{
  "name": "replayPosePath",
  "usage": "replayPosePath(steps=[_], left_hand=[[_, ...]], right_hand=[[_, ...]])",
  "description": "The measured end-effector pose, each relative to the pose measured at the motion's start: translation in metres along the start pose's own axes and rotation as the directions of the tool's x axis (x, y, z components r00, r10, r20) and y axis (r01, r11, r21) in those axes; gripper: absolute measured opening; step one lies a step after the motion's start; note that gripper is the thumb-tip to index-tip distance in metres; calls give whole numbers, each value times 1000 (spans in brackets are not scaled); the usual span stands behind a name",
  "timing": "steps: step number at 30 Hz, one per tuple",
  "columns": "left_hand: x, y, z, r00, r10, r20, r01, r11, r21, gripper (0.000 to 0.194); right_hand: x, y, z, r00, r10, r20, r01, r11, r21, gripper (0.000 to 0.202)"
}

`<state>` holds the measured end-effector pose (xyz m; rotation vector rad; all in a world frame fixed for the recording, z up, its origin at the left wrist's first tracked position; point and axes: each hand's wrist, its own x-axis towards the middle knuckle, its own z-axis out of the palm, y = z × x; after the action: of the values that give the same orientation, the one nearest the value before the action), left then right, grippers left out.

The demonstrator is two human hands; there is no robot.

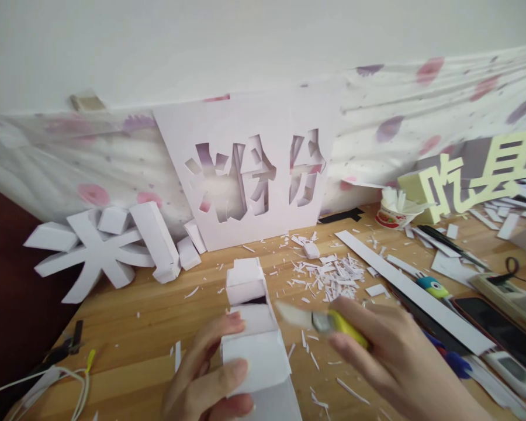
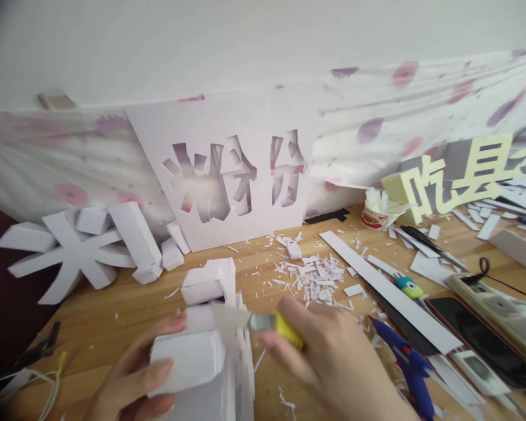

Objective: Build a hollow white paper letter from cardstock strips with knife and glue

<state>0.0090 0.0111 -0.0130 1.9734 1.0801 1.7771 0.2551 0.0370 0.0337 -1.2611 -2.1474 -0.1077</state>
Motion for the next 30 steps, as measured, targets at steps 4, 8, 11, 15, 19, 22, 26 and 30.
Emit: replayPosePath(steps=[4, 8, 11, 15, 19, 22, 26, 30], left_hand=[[2, -3, -1, 999, -1, 34, 4, 996, -87, 19], [5, -6, -3, 996, 28, 88, -19, 995, -99, 23], [7, -8, -5, 996, 36, 76, -28, 995, -95, 25], [10, -9, -8, 984, 77, 163, -63, 994, -90, 29], [9, -6, -5, 993, 41, 111, -32, 996, -83, 26], [7, -2, -2, 996, 17, 82, -11, 998, -64, 23], [9, -5, -9, 990, 55, 129, -49, 997, -53, 29], [11, -8, -13, 976, 75, 203, -64, 996, -61, 32]], right_hand=[[-3, -24, -4, 998, -64, 8, 63, 989, 134, 65], [-7, -32, 0, 999, -48, -17, 50, 989, 137, 66], [-10, -28, 4, 999, -54, -10, 54, 991, 118, 66], [-10, -27, 8, 998, -53, -36, 57, 991, 118, 68], [-8, -29, 10, 997, -62, -47, 67, 989, 132, 67], [-7, -28, 10, 996, -58, -68, 66, 991, 116, 66], [-7, -24, 11, 993, -83, -83, 90, 992, 87, 64], [-7, -19, 11, 991, -102, -88, 106, 993, 46, 65]])
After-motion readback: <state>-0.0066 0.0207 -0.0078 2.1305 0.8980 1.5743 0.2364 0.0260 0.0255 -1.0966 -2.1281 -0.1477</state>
